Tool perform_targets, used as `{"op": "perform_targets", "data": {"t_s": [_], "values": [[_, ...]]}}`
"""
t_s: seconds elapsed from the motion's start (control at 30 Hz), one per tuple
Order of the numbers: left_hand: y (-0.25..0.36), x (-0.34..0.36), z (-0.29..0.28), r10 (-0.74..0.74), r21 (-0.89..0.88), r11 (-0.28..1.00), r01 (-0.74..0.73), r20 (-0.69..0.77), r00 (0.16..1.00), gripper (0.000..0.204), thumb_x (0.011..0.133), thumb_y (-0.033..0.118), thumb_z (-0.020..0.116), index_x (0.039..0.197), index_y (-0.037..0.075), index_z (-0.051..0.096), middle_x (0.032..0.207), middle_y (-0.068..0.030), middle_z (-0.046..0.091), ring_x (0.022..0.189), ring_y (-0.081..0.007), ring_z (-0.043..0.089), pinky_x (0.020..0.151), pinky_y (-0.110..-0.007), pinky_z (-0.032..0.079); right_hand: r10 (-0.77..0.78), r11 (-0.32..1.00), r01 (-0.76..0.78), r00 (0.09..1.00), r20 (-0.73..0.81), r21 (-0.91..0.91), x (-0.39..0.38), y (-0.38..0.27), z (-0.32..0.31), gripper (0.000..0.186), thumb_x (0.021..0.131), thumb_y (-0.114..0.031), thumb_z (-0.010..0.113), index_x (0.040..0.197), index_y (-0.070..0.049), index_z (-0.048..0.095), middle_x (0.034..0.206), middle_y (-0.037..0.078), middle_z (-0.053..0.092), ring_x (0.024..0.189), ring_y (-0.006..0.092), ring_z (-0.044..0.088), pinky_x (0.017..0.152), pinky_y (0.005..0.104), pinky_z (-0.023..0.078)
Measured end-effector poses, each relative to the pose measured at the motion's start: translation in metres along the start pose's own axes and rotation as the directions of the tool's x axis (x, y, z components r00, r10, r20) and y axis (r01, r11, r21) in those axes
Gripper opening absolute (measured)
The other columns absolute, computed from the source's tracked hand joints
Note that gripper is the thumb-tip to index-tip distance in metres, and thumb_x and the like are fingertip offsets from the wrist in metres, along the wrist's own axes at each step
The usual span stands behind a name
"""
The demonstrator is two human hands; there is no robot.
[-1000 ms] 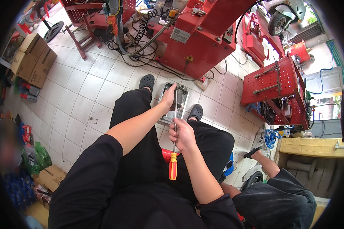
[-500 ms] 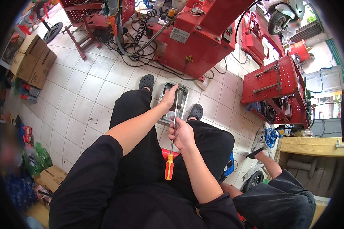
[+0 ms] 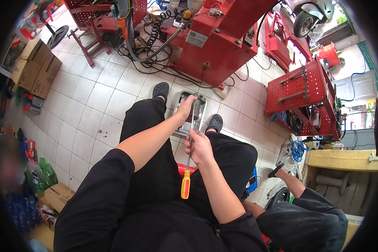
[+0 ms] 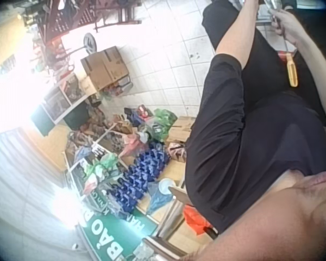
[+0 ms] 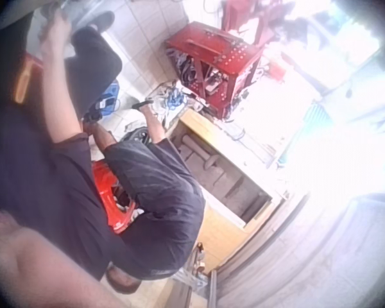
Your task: The person sits on a stool in a workshop and uses a screwdriver to work on a small, cylindrical metal part held in their left hand. They repeatedly insert the screwdriver into the part, turn it, and adjust their grip while holding the part over a metal tray.
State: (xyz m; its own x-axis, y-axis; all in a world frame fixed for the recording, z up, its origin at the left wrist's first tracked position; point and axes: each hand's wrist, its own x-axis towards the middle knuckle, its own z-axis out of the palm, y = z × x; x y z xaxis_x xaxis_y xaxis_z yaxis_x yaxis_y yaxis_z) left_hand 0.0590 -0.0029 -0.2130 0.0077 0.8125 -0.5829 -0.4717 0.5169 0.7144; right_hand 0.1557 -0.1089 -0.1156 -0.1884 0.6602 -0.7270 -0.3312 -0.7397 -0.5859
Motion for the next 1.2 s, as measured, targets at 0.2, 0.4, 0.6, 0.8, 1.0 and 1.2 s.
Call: {"op": "perform_targets", "data": {"t_s": [0.2,0.4,0.6,0.8,1.0,1.2], "values": [[-0.001,0.001,-0.001,-0.03,0.007,1.0,0.03,0.02,0.999,0.043,0.08,0.05,0.041,0.089,0.011,0.056,0.067,-0.0075,0.06,0.05,-0.0186,0.06,0.037,-0.029,0.041,-0.029,0.999,0.029,0.999,-0.017,-0.032,0.0,0.002,0.002,0.024,0.089,-0.023,0.056,0.099,-0.003,0.046,0.08,0.004,0.047,0.058,0.0151,0.051,0.044,0.0271,0.04],[-0.001,0.001,-0.002,-0.064,0.001,0.998,0.064,0.041,0.997,0.046,0.081,0.053,0.037,0.087,0.013,0.058,0.068,-0.0064,0.06,0.052,-0.0188,0.06,0.039,-0.03,0.041,-0.023,0.999,0.023,1.0,-0.018,-0.037,0.001,0.002,0.001,0.021,0.088,-0.021,0.058,0.094,-0.006,0.044,0.076,0.003,0.049,0.055,0.0134,0.051,0.042,0.0256,0.037],[-0.003,0.004,-0.005,-0.061,0.012,0.998,0.06,0.107,0.992,0.045,0.081,0.052,0.036,0.086,0.013,0.059,0.068,-0.006,0.06,0.053,-0.0194,0.06,0.04,-0.03,0.041,-0.013,1.0,0.013,0.999,-0.035,-0.014,-0.001,0.003,0.004,0.019,0.087,-0.019,0.059,0.089,-0.009,0.043,0.073,0.002,0.049,0.052,0.0118,0.048,0.039,0.0238,0.033],[-0.005,0.007,-0.008,-0.014,-0.045,0.999,0.021,0.14,0.99,0.047,0.082,0.053,0.035,0.089,0.013,0.058,0.069,-0.0064,0.06,0.054,-0.0192,0.06,0.04,-0.03,0.042,0.03,0.996,-0.031,0.999,0.011,0.079,-0.005,0.001,0.004,0.011,0.091,-0.018,0.051,0.088,-0.01,0.043,0.065,-0.001,0.041,0.044,0.0079,0.034,0.035,0.0223,0.024],[0.009,-0.013,-0.002,-0.103,-0.002,0.995,0.104,0.091,0.99,0.053,0.082,0.055,0.028,0.091,0.012,0.058,0.072,-0.0051,0.061,0.055,-0.0172,0.058,0.039,-0.032,0.043,-0.121,0.993,0.12,0.99,-0.072,-0.009,0.013,-0.05,0.009,0.008,0.091,-0.015,0.047,0.094,-0.008,0.048,0.055,-0.006,0.029,0.039,0.0056,0.025,0.033,0.0216,0.019],[-0.002,0.003,-0.004,-0.115,0.048,0.993,0.111,0.09,0.989,0.053,0.081,0.056,0.031,0.116,0.018,0.043,0.084,-0.0046,0.056,0.064,-0.0188,0.056,0.044,-0.036,0.041,-0.533,0.734,0.384,0.837,-0.125,-0.56,0.084,-0.063,-0.001,0.024,0.081,-0.017,0.062,0.091,0.004,0.059,0.06,0.001,0.052,0.047,0.0096,0.046,0.041,0.0255,0.035]]}}
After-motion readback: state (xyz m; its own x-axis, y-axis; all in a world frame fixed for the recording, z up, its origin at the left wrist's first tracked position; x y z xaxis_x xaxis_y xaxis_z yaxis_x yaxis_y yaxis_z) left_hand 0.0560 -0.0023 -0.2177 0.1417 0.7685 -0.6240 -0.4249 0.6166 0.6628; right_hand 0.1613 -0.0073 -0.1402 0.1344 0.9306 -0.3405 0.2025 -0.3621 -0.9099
